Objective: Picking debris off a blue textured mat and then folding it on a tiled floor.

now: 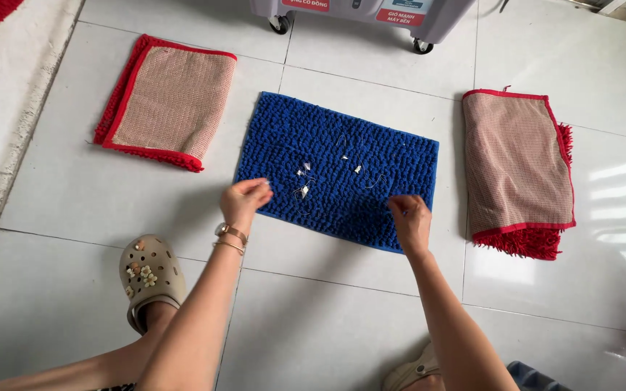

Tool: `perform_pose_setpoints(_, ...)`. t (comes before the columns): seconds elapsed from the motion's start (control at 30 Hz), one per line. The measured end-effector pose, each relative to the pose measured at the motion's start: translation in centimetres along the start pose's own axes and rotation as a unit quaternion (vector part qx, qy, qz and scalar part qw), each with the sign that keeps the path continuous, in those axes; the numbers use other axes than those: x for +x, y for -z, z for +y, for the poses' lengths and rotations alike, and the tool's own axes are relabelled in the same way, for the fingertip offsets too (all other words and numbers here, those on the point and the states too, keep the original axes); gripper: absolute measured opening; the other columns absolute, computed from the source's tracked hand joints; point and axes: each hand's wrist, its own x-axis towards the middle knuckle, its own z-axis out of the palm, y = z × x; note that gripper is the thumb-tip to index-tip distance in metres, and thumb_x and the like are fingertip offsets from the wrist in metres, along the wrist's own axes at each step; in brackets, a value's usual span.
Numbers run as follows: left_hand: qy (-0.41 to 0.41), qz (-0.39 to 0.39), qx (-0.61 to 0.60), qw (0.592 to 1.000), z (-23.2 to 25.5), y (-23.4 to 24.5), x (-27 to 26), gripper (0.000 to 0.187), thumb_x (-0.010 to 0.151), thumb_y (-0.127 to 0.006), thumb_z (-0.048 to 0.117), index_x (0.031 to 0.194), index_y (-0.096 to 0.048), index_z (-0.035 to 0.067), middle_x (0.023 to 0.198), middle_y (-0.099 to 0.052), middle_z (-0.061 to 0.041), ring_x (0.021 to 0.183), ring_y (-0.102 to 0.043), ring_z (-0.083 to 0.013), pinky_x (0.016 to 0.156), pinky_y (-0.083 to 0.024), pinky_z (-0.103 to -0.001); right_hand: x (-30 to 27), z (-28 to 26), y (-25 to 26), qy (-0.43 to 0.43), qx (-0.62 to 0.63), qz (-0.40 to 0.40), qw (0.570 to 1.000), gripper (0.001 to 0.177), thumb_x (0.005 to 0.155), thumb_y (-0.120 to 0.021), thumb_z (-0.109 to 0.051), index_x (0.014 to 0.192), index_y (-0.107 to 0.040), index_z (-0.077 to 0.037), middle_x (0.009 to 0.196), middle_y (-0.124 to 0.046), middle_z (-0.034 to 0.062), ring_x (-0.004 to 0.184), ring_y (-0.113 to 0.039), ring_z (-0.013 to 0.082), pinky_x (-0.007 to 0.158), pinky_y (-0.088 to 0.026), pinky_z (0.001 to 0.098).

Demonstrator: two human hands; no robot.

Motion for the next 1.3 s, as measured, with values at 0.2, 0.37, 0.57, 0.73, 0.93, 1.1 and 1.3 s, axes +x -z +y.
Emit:
perform_pose_setpoints(0.2, -0.056, 0.030, 0.191, 0.980, -1.3, 1.6, 1.1, 0.017, 0.090, -0.077, 0.010, 0.088, -0.070, -0.004, 0.077, -0.076, -0.012, 0.062, -0.073, -0.0161, 0.058, -0.060, -0.027, -1.8, 1.7, -2.5, -0.004, 0.031, -0.019, 0.999, 0.015, 0.084, -0.081, -0.013, 0.097, -0.081, -0.006, 0.094, -0.071, 0.0099, 0.081, -0.070, 0.0208, 0.076, -0.056, 0.0317)
perform_pose_setpoints(0.37, -0.043, 0.016, 0.217, 0.975, -4.4, 3.4, 3.3, 0.015, 0.089, -0.077, 0.010, 0.088, -0.069, -0.002, 0.075, -0.075, -0.010, 0.061, -0.073, -0.0155, 0.054, -0.057, -0.027, 1.8, 7.3, -4.0, -0.274, 0.301, 0.000, 0.914, 0.015, 0.086, -0.081, -0.013, 0.098, -0.079, -0.004, 0.088, -0.072, 0.0062, 0.076, -0.064, 0.0149, 0.070, -0.050, 0.0290)
perform_pose_setpoints(0.57, 0.018, -0.030, 0.192, 0.981, -4.7, 4.0, 4.1, 0.013, 0.092, -0.074, 0.014, 0.091, -0.070, 0.001, 0.077, -0.076, -0.008, 0.061, -0.073, -0.0130, 0.054, -0.060, -0.026, 2.1, -2.9, -5.3, -0.249, 0.383, -0.010, 0.890, 0.017, 0.091, -0.075, -0.015, 0.103, -0.075, -0.003, 0.091, -0.071, 0.0037, 0.075, -0.062, 0.0110, 0.064, -0.049, 0.0274)
perform_pose_setpoints(0.73, -0.016, -0.005, 0.242, 0.970, -4.3, 3.1, 3.0, 0.012, 0.095, -0.069, 0.017, 0.094, -0.069, 0.005, 0.075, -0.075, -0.007, 0.059, -0.072, -0.0138, 0.052, -0.057, -0.029, -1.8, -6.0, -9.8, 0.055, 0.085, -0.106, 0.989, 0.014, 0.087, -0.077, -0.014, 0.097, -0.079, -0.005, 0.095, -0.076, 0.0080, 0.080, -0.070, 0.0153, 0.074, -0.057, 0.0311)
perform_pose_setpoints(0.93, -0.041, -0.005, 0.304, 0.952, -2.9, 2.8, 2.7, 0.010, 0.098, -0.065, 0.017, 0.094, -0.066, 0.008, 0.071, -0.072, -0.005, 0.057, -0.072, -0.0146, 0.053, -0.057, -0.030, -5.0, -7.9, -10.0, 0.007, 0.029, -0.107, 0.994, 0.017, 0.083, -0.079, -0.014, 0.094, -0.079, -0.001, 0.092, -0.070, 0.0120, 0.079, -0.068, 0.0239, 0.074, -0.056, 0.0347)
perform_pose_setpoints(1.1, 0.002, -0.030, 0.314, 0.949, -2.7, 2.8, 3.0, 0.011, 0.099, -0.064, 0.019, 0.096, -0.065, 0.008, 0.074, -0.073, -0.005, 0.061, -0.073, -0.0133, 0.057, -0.058, -0.030, -5.3, -8.4, -10.6, 0.021, -0.034, -0.056, 0.998, 0.012, 0.082, -0.079, -0.012, 0.088, -0.081, -0.002, 0.085, -0.068, 0.0108, 0.080, -0.063, 0.0242, 0.071, -0.054, 0.0378)
perform_pose_setpoints(1.3, -0.008, -0.020, 0.300, 0.954, -2.8, 2.9, 3.1, 0.011, 0.096, -0.069, 0.018, 0.092, -0.066, 0.008, 0.073, -0.074, -0.005, 0.058, -0.072, -0.0133, 0.055, -0.056, -0.028, -1.0, 2.0, -11.6, -0.300, 0.466, 0.070, 0.830, 0.021, 0.093, -0.074, -0.015, 0.105, -0.071, 0.002, 0.082, -0.067, 0.0053, 0.071, -0.061, 0.0140, 0.060, -0.052, 0.0290)
